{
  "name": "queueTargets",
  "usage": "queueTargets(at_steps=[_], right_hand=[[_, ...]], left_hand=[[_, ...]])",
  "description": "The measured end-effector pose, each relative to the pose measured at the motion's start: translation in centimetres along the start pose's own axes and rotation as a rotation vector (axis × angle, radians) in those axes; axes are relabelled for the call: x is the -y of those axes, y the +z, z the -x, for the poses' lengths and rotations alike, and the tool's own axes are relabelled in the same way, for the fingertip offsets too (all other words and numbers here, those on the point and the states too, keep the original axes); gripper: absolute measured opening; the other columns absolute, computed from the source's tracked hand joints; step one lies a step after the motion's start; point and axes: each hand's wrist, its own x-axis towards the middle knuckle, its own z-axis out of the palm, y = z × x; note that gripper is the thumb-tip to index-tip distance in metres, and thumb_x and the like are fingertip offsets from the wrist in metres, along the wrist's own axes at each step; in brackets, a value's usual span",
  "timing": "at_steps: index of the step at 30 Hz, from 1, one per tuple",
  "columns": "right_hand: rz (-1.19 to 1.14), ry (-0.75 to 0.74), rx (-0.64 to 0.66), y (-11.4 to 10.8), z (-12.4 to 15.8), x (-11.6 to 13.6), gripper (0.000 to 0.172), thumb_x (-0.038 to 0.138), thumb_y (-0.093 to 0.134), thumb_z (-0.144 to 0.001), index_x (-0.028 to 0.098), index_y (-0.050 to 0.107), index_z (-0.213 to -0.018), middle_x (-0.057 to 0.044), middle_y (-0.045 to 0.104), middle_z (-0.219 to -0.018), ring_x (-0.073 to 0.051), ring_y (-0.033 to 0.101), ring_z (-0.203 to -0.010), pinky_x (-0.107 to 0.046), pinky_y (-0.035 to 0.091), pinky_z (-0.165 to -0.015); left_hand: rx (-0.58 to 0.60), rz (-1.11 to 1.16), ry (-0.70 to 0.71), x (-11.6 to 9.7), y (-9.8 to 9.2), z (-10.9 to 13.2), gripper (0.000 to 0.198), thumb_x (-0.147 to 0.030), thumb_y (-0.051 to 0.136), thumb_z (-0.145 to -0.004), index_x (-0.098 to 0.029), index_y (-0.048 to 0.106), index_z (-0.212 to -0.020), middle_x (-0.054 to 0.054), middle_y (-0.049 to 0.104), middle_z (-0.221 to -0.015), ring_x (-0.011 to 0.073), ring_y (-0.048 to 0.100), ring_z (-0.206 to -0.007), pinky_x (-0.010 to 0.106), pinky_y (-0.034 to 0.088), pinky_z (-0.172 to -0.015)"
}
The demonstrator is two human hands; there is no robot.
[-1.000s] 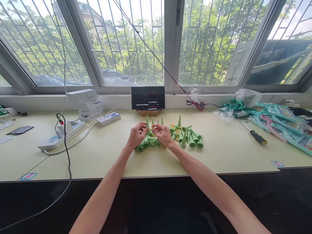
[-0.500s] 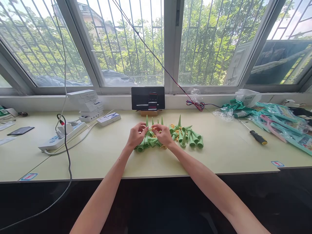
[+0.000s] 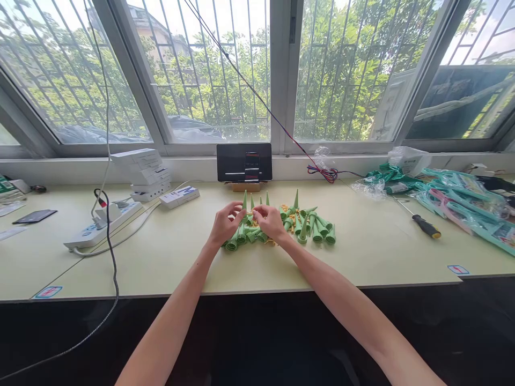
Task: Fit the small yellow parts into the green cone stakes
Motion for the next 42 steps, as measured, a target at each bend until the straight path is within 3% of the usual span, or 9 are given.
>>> queueTargets(at_steps=[8,23,42], right_hand=[[0.023,-0.032,0.0,-0.13,0.07,0.2,0.017,0.027,0.057,-0.083,0.017,0.069,-0.09,-0.002,0.069,-0.069,-0.014,0.062,-0.061,-0.023,0.047,-0.056],[-0.052,-0.009,0.005,-0.03,0.01,-0.04,0.018,0.03,0.057,-0.083,0.016,0.067,-0.084,-0.004,0.068,-0.066,-0.016,0.063,-0.06,-0.024,0.047,-0.054],[0.025,-0.042,0.023,-0.28,0.24,0.44,0.016,0.029,0.058,-0.084,0.017,0.067,-0.09,-0.004,0.071,-0.07,-0.015,0.064,-0.062,-0.024,0.048,-0.057]], left_hand=[[0.003,0.006,-0.038,-0.01,0.06,-0.07,0.036,-0.048,0.062,-0.081,-0.018,0.062,-0.101,0.004,0.065,-0.079,0.0147,0.06,-0.068,0.022,0.047,-0.055],[-0.009,0.003,-0.021,0.12,-0.01,-0.05,0.033,-0.045,0.061,-0.082,-0.02,0.06,-0.103,0.004,0.063,-0.082,0.0137,0.054,-0.067,0.021,0.046,-0.053],[-0.01,0.022,-0.027,0.16,0.05,-0.08,0.038,-0.05,0.062,-0.08,-0.018,0.06,-0.101,0.006,0.065,-0.081,0.0168,0.061,-0.07,0.023,0.047,-0.054]])
